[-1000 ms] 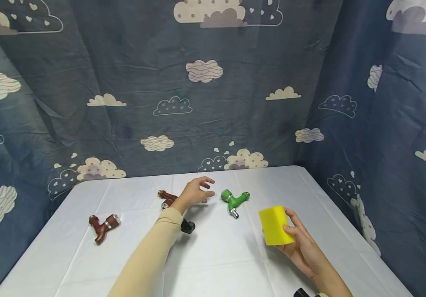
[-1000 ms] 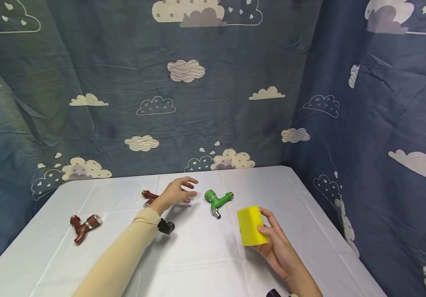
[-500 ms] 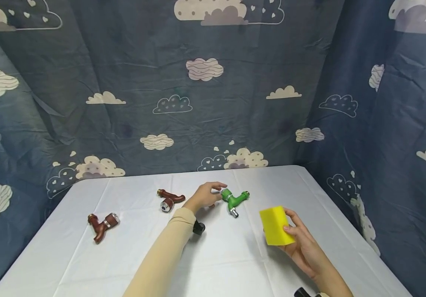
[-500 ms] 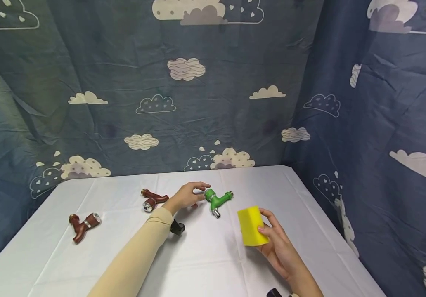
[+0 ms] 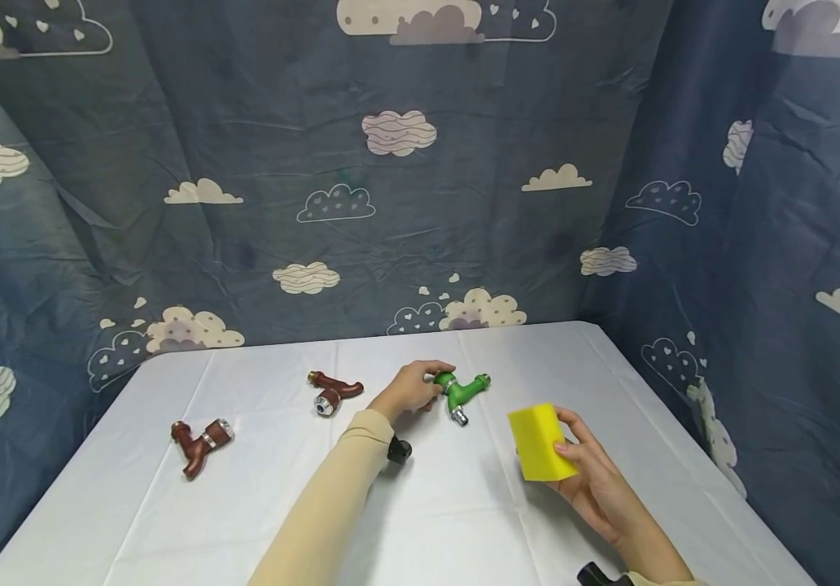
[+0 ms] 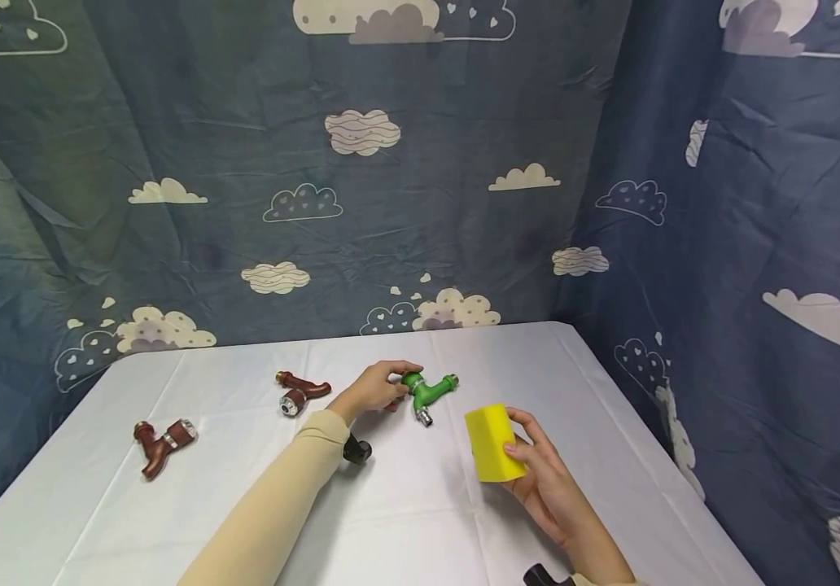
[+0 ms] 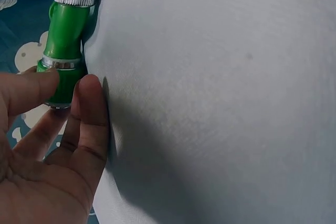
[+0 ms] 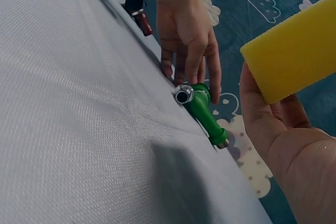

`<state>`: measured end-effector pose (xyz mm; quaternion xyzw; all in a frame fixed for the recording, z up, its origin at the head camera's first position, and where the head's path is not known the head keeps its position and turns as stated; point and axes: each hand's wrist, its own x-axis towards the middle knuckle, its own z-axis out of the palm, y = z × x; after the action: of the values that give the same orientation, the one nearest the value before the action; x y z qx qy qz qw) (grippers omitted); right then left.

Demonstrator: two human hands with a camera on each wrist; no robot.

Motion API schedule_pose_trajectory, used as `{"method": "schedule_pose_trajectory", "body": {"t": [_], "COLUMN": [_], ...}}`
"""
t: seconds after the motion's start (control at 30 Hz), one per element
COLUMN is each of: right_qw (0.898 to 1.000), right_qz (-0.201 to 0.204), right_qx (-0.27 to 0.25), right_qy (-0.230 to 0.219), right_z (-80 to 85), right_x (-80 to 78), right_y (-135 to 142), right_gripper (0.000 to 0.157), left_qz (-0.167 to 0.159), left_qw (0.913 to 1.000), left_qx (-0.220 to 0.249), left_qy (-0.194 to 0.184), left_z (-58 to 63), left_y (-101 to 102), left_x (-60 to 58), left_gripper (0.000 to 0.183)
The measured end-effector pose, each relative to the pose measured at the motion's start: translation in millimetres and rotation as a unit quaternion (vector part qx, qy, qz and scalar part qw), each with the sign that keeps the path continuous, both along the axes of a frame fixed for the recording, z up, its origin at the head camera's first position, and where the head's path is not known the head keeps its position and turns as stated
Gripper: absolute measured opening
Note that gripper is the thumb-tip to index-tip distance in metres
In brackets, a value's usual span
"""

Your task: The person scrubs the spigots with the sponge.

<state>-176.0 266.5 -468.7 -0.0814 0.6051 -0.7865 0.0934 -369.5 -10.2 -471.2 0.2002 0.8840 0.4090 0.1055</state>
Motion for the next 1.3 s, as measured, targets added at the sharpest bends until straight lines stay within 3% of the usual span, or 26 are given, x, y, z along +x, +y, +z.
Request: {"method": "schedule_pose_trajectory", "body": {"t": [0.23, 0.47, 0.6, 0.97, 1.13, 1.3], "right_qw": [1.0, 1.0, 1.0, 1.0, 0.999, 0.996], "right_qz": [-0.008, -0.003, 0.004, -0.009, -0.002, -0.013], "right_qx": [-0.003, -0.001, -0.008, 0.002, 0.013, 0.042], "right_qy": [-0.014, -0.009, -0.005, -0.003, 0.034, 0.075], "right_z": [-0.2, -0.1, 0.0, -0.3, -1.7, -2.3], "right_x": [0.1, 0.0, 0.2, 1.0, 1.6, 1.8], "right_y": [-1.5, -2.8, -2.7, -4.2, -3.3, -5.3], "right_gripper": [0.044, 0.044, 0.044, 0.043, 0.042, 0.044], "left_qz": [0.013, 0.001, -0.004, -0.018, -0.03, -0.03], "left_qw": [0.9999, 0.9993, 0.9995, 0.9958, 0.9846, 0.9762], "left_qx": [-0.001, -0.004, 0.012, 0.089, 0.17, 0.21], "left_qy": [0.006, 0.038, 0.028, 0.011, -0.025, -0.043], "left_z": [-0.5, 3.0, 4.7, 2.3, 10.7, 21.5], "left_y": [0.6, -2.7, -4.8, -22.5, -34.6, -49.9], "left_x": [2.3, 7.6, 10.1, 22.0, 31.8, 44.8], "left_gripper": [0.043, 0.038, 0.035, 0.032, 0.038, 0.036]}}
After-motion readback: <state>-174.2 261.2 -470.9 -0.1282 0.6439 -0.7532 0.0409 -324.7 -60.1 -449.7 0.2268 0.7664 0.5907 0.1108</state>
